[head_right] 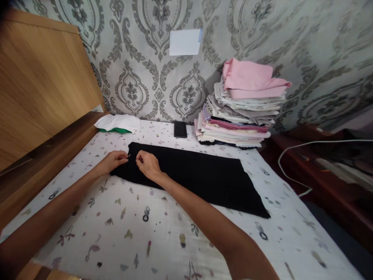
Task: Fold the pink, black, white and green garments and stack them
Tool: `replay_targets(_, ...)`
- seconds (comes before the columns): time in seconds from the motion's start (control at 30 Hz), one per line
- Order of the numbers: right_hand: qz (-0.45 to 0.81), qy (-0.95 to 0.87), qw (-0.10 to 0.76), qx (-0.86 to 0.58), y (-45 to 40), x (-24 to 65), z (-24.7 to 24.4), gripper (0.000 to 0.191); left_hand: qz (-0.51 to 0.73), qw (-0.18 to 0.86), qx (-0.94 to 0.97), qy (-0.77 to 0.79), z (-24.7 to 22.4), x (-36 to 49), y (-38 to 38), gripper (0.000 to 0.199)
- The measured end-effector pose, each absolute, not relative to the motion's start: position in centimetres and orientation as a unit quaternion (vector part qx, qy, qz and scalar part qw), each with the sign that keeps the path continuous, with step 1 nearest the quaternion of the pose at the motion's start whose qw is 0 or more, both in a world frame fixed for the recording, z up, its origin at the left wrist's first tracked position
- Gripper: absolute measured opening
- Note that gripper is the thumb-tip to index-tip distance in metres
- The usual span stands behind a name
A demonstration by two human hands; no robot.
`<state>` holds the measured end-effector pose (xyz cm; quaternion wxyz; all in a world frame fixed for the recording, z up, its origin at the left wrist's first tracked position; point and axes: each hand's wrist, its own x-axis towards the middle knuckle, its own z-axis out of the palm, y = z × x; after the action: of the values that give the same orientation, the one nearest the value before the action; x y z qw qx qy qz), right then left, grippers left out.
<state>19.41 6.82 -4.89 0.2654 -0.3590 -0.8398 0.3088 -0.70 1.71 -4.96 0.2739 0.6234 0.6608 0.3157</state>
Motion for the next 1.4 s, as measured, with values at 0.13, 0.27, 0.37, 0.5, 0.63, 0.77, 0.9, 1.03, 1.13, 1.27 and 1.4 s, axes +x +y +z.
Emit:
replay_targets(0.13,0.270,-0.862,0.237,-0.357,6.3,19.3,-4.6,0.024,0.268,0.166,0.641,0.700,-5.0,-0.3,1.7,0.014)
replay_targets(0.27,0.248,-0.897,0.146,-0.336,6.7,18.9,-3.5,0.040,0.271,0.188,0.636,0.698,-4.8,-0.3,1.6,0.021)
replay_targets(0.37,0.279,-0.897,0.087,-0.332,7.6,18.5,-2.8,0.037,0.294,0.244,0.628,0.678,-4.6,-0.6,1.6,0.029)
replay_targets(0.5,0.312,-0.877,0.120,-0.344,7.7,18.2,-3.0,0.034,0.340,0.294,0.561,0.695,-4.1,-0.6,1.7,0.033)
replay_targets(0.63,0.378,-0.801,0.266,-0.380,5.9,18.0,-4.4,0.041,0.340,0.312,0.478,0.747,-3.5,0.2,2.3,0.038)
replay_targets(0.77,0.483,-0.653,0.393,-0.430,4.4,17.5,-5.9,0.041,0.312,0.379,0.441,0.751,-2.7,1.0,3.4,0.037)
replay_targets(0.9,0.548,-0.533,0.465,-0.446,4.3,17.2,-7.0,0.042,0.307,0.434,0.402,0.745,-1.8,1.5,4.7,0.047)
replay_targets(1.03,0.590,-0.430,0.515,-0.449,4.9,16.9,-7.5,0.042,0.336,0.458,0.374,0.733,-1.5,2.4,5.2,0.042)
replay_targets(1.13,0.619,-0.357,0.557,-0.423,5.2,16.7,-7.7,0.045,0.358,0.471,0.368,0.717,-1.4,3.0,5.0,0.038)
replay_targets(1.27,0.679,-0.256,0.573,-0.381,5.5,16.9,-7.1,0.048,0.378,0.487,0.380,0.690,-0.4,4.1,5.0,0.032)
replay_targets(1.4,0.743,-0.177,0.548,-0.341,6.0,18.8,-5.9,0.051,0.417,0.518,0.406,0.627,1.1,6.9,5.6,0.032)
